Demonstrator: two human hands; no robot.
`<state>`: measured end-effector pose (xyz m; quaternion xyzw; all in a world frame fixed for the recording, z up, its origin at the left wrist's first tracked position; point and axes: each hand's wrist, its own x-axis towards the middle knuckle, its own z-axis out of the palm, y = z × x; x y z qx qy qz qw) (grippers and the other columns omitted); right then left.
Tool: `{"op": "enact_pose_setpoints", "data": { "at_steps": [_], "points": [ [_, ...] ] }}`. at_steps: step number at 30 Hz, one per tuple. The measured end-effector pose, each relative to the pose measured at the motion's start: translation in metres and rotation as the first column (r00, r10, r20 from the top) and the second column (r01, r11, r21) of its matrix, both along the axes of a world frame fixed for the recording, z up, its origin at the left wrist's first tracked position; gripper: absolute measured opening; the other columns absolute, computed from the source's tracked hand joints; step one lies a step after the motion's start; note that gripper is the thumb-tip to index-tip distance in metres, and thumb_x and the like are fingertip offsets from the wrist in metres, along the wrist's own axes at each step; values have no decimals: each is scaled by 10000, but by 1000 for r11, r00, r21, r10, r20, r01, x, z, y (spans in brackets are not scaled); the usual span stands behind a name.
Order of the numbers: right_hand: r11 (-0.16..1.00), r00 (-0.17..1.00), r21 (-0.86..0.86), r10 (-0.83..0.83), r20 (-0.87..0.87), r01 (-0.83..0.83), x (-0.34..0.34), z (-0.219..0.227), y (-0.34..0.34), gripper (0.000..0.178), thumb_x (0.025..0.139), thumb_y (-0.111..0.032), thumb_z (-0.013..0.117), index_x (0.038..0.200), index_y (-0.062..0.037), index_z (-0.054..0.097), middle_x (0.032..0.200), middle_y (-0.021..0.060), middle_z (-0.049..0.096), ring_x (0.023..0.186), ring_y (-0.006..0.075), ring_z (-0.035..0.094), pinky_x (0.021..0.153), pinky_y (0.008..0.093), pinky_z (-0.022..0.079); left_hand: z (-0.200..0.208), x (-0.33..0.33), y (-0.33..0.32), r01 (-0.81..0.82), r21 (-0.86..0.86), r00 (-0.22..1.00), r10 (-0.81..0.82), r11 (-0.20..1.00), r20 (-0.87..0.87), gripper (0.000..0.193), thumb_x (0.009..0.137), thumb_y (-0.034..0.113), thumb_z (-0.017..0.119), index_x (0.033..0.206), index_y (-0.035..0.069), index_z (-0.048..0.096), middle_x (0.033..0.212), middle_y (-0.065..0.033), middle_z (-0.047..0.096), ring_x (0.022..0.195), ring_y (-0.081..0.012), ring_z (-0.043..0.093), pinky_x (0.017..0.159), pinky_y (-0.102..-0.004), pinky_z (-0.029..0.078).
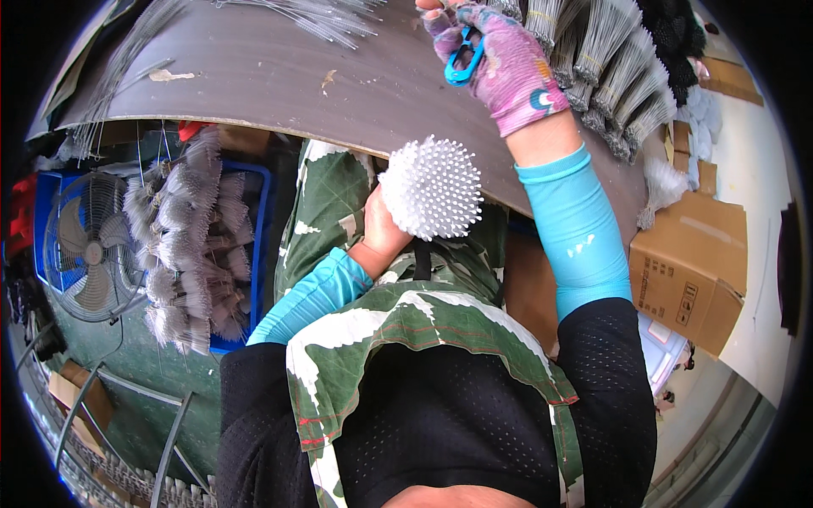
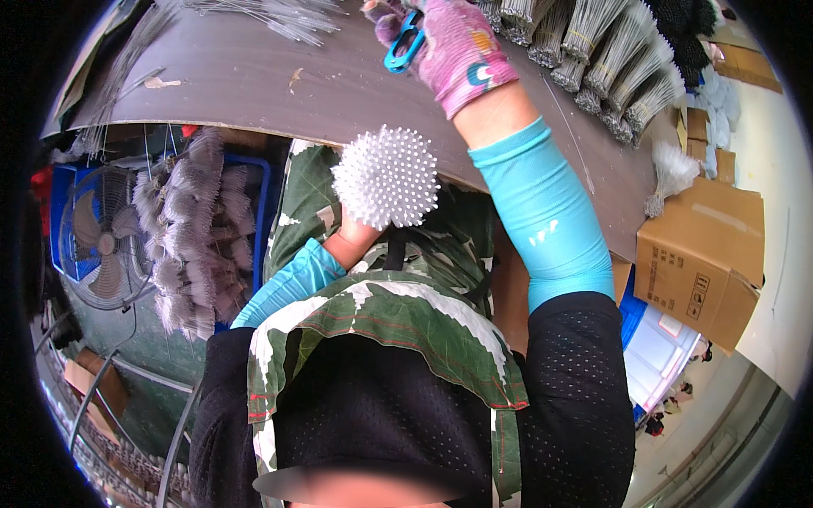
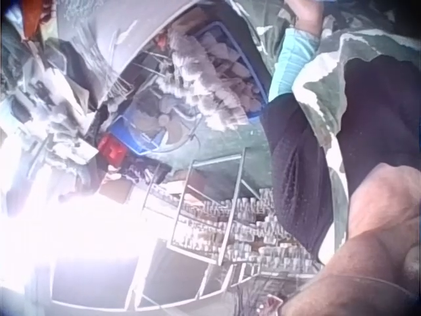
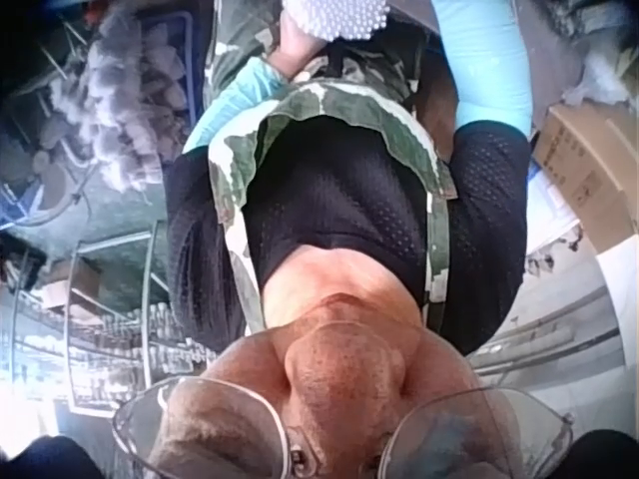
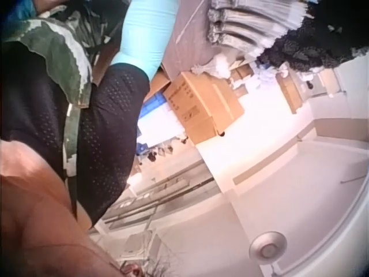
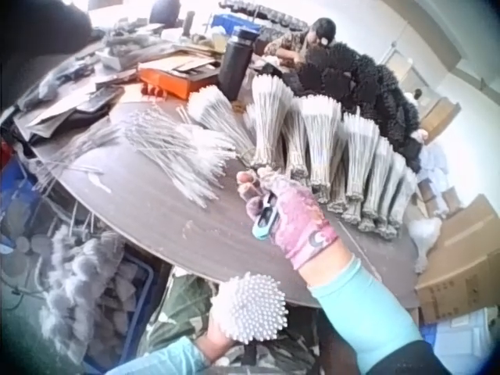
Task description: Assembling and grouping plastic brush-like components at an industrial workstation.
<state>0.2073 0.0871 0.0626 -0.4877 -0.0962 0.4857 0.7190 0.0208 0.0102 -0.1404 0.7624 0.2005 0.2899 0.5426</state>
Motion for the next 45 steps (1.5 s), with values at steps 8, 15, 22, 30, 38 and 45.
{"op": "enact_pose_setpoints", "data": {
  "at_steps": [8, 15, 22, 30, 38, 45],
  "points": [
    [993, 932, -117, 74, 356, -34, -11, 0, -7, 108, 865, -117, 600, 914, -20, 606, 722, 55, 621, 525, 73, 516, 420, 190, 373, 4, 3, 2, 155, 199, 976, -119, 968, -185, 456, 878, 200, 485, 1315, 79, 439, 1303, -85, 490, 1197, -227, 456, 1032, -374, 329],
    [980, 687, -150, 17, 727, 134, 6, -16, 4, 67, 845, -99, 635, 886, -46, 631, 719, 9, 619, 513, 53, 511, 457, 188, 397, 3, 3, 2, 200, -10, 976, -200, 980, -89, 498, 924, 355, 385, 1384, 167, 371, 1411, -57, 382, 1304, -245, 343, 1107, -424, 229],
    [981, 563, -132, 30, 826, 142, 14, -24, 41, 87, 817, -57, 639, 903, -40, 637, 736, 12, 641, 649, 86, 601, 606, 215, 468, 11, 3, 4, 230, 72, 962, -215, 971, -168, 492, 961, 281, 310, 1423, 115, 270, 1441, -66, 333, 1324, -233, 313, 1126, -394, 208],
    [976, 496, -142, 42, 867, 165, 18, -36, 51, 110, 815, -23, 639, 919, -61, 633, 757, -21, 607, 616, 46, 531, 526, 192, 412, -4, 2, -1, 396, -678, 917, -223, 620, 331, 504, 970, 293, 262, 1433, 97, 228, 1457, -93, 299, 1339, -237, 283, 1134, -391, 191],
    [988, 662, -43, -67, 746, 149, 4, -2, 29, 52, 835, -49, 631, 886, -40, 630, 754, 19, 631, 620, 67, 562, 527, 204, 447, 36, -3, 4, 243, -62, 961, -249, 968, -121, 463, 927, 235, 481, 1347, 60, 396, 1346, -108, 457, 1247, -206, 426, 1068, -354, 310],
    [976, 793, 96, -213, 571, 194, -3, 33, -65, 86, 851, -47, 619, 933, -23, 624, 835, 102, 657, 593, 98, 569, 501, 208, 443, 74, -9, -4, 214, -434, 960, -271, 875, -74, 811, 639, 361, 831, 1215, -30, 415, 1071, -188, 611, 996, -280, 609, 863, -358, 474]
  ]
}}
